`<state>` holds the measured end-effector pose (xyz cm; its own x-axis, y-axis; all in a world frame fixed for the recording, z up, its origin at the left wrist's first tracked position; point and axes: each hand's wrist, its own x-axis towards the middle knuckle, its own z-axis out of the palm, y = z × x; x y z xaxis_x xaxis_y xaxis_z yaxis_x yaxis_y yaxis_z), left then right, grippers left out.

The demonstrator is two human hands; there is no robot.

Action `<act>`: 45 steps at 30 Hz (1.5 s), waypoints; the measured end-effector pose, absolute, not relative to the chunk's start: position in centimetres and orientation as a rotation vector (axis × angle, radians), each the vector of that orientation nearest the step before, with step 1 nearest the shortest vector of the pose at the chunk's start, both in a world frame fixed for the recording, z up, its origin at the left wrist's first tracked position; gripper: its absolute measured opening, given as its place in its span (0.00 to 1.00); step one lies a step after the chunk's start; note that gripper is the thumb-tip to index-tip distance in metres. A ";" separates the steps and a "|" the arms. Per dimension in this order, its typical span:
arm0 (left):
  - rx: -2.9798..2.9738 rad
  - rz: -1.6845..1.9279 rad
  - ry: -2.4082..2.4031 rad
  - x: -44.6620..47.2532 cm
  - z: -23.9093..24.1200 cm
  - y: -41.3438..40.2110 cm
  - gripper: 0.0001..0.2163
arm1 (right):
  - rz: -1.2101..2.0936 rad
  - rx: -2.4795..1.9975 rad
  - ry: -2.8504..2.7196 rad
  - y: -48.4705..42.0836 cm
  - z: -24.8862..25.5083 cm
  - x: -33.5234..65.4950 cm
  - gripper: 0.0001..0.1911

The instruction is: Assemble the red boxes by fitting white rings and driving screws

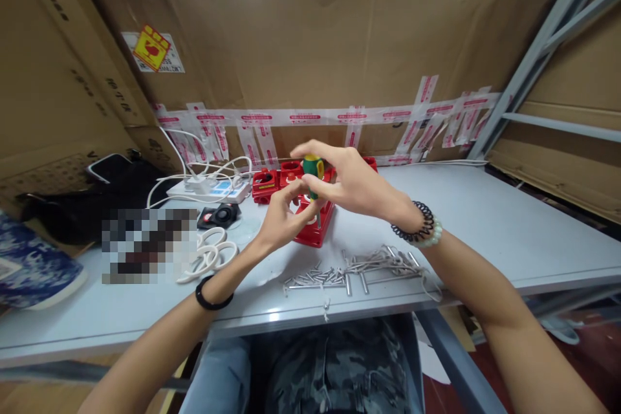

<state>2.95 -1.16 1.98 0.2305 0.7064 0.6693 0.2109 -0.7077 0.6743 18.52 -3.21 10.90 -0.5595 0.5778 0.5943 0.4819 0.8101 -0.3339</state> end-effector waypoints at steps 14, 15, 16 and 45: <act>2.141 1.476 0.987 2.4 2.1 -1.1 0.06 | 0.201 -0.815 -2.310 -3.1 10.6 18.6 0.22; 2.152 1.459 0.980 2.4 2.1 -1.2 0.05 | 0.244 -0.769 -2.339 -3.2 10.8 18.9 0.23; 2.157 1.455 0.987 2.4 2.2 -1.2 0.05 | 0.256 -0.747 -2.349 -3.2 11.0 19.1 0.22; 2.463 0.984 1.210 2.8 -1.3 -0.3 0.31 | -0.040 -0.989 -2.134 -2.0 9.9 18.0 0.09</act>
<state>2.85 -0.27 -1.29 0.4348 0.7682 0.4700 0.6166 -0.6343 0.4664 18.02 -1.98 9.95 -0.4030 0.6377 0.6565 0.6619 0.6984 -0.2721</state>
